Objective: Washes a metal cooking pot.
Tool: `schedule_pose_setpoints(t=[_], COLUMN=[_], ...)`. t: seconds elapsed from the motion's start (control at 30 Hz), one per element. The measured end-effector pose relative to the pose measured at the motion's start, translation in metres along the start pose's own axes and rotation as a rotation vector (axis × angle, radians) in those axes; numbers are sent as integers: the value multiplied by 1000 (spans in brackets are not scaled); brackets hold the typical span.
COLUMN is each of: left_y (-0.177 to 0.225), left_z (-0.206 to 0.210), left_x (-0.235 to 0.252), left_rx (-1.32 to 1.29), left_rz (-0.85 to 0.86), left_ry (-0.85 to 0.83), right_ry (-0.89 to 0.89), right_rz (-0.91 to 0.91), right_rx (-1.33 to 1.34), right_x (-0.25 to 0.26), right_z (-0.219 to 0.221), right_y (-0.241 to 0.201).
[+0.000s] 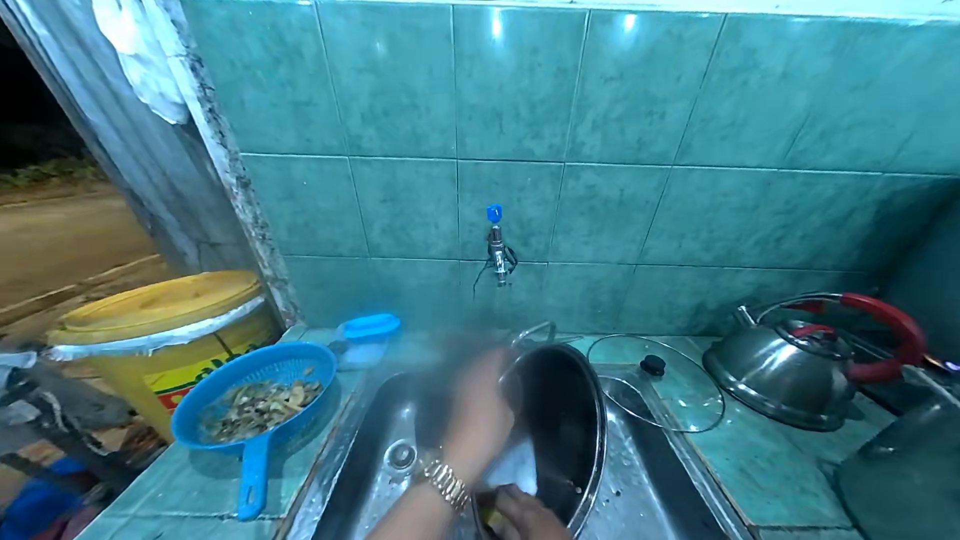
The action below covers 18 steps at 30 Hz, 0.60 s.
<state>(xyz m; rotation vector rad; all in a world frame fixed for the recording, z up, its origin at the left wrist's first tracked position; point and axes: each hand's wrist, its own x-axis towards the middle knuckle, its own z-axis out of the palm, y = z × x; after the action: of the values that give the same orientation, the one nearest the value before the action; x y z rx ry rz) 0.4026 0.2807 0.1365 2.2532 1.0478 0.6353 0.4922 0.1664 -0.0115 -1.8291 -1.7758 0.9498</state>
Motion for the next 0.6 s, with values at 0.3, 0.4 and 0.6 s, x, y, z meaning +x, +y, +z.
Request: schedule_pose_setpoints(t=[0.3,0.4,0.6], left_y=[3,6,3], left_z=[-8,-6,-6], left_x=[14,16,11], left_rx=[58,47,33], left_rz=[35,18,59], left_ry=[-112,-100,-133], right_ry=[81,13,-178], right_rz=[35,167,410], right_rx=[-1049,-967,-678], right_x=[1,25,76], right_z=[-128,-108,-42], right_y=[63,62,44])
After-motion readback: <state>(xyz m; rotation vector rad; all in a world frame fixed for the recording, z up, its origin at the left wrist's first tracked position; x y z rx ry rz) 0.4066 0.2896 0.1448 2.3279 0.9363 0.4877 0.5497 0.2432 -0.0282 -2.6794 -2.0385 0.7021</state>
